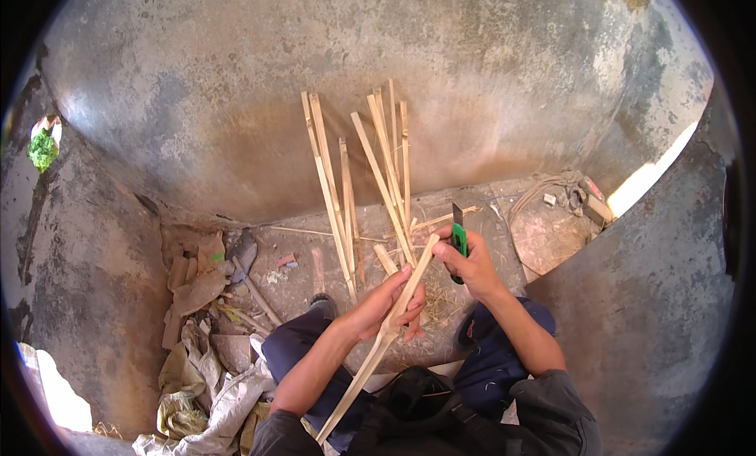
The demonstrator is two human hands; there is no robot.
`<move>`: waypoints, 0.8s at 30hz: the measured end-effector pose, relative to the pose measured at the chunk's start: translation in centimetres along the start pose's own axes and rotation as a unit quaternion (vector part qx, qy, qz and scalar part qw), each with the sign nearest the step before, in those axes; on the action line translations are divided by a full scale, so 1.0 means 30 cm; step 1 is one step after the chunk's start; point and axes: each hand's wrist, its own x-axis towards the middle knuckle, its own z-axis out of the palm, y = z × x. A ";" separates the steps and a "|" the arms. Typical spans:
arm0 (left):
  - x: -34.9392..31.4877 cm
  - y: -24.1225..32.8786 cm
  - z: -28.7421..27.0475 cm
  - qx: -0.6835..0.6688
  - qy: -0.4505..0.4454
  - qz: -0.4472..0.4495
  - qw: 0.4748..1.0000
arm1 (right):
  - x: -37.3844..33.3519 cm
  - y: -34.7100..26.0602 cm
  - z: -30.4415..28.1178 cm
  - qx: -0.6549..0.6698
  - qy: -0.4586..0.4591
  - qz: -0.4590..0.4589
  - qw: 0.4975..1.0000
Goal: The person holds a bamboo strip and uses a small green knife to shave down its surface, repeatedly scraping the blade along the length of the wood while seated on the floor.
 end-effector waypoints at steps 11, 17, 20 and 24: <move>-0.092 0.095 -0.043 0.200 -0.047 -0.031 0.978 | -0.005 -0.038 -0.018 -0.021 0.016 -0.004 1.000; -0.094 0.081 -0.049 0.162 -0.073 -0.032 0.984 | -0.010 -0.044 -0.013 -0.006 0.007 0.001 1.000; -0.089 0.075 -0.064 0.174 -0.086 -0.038 0.980 | -0.008 -0.039 -0.021 0.004 0.003 0.012 1.000; -0.116 0.064 -0.084 0.351 -0.154 -0.033 0.923 | -0.010 -0.040 -0.022 -0.004 0.018 0.002 1.000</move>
